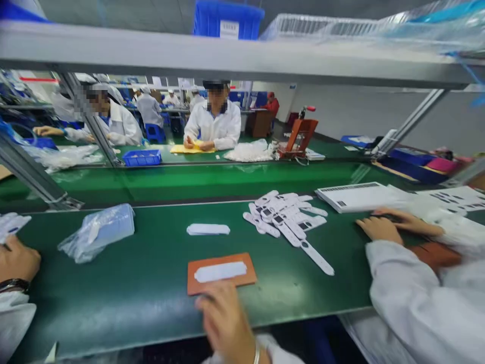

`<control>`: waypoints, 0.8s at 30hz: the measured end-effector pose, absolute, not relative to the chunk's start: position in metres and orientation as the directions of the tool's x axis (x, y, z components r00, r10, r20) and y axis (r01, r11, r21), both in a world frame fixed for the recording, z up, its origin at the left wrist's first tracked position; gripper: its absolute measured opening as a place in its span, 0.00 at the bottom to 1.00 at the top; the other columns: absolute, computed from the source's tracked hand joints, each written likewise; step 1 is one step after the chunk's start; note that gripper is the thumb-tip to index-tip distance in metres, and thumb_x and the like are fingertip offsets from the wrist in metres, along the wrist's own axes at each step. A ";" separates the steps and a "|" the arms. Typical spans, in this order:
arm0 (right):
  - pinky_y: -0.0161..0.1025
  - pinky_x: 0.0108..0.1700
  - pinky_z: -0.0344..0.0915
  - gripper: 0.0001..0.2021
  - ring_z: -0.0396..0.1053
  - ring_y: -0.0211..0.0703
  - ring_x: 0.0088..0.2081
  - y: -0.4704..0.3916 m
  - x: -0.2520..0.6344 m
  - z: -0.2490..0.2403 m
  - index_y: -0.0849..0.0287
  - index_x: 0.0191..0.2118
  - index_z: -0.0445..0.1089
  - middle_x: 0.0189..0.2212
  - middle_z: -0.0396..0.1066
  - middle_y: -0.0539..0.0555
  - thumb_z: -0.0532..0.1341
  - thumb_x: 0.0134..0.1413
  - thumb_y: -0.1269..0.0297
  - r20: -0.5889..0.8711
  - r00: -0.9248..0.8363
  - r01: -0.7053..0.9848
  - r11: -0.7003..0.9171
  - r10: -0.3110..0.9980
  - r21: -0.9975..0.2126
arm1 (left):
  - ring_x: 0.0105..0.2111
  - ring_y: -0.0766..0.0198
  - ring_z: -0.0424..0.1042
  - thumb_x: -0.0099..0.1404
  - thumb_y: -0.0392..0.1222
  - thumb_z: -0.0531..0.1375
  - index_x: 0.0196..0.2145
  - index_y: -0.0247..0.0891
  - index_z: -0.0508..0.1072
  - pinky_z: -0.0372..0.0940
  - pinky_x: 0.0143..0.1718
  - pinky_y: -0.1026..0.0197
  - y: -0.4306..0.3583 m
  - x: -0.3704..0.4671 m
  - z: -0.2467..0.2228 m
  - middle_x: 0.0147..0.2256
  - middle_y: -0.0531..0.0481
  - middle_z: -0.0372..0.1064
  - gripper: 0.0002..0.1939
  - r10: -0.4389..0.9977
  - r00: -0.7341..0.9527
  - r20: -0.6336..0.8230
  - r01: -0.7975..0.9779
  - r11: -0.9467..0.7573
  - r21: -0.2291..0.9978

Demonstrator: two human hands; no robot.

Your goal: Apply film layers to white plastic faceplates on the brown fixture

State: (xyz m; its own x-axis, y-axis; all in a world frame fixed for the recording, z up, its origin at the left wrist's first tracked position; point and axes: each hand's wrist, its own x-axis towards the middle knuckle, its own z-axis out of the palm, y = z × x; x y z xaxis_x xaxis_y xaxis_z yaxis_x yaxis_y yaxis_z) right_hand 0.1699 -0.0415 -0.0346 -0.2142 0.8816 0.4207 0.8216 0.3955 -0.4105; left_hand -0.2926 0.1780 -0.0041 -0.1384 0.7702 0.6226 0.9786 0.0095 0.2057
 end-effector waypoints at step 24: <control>0.52 0.52 0.61 0.08 0.61 0.51 0.50 0.007 0.285 -0.034 0.49 0.41 0.74 0.46 0.66 0.56 0.61 0.55 0.59 0.181 -0.209 0.671 0.275 0.961 -0.688 | 0.58 0.50 0.56 0.66 0.47 0.54 0.55 0.42 0.64 0.54 0.58 0.44 0.153 0.003 -0.021 0.56 0.42 0.59 0.21 0.774 0.577 0.261 0.567 -0.609 0.554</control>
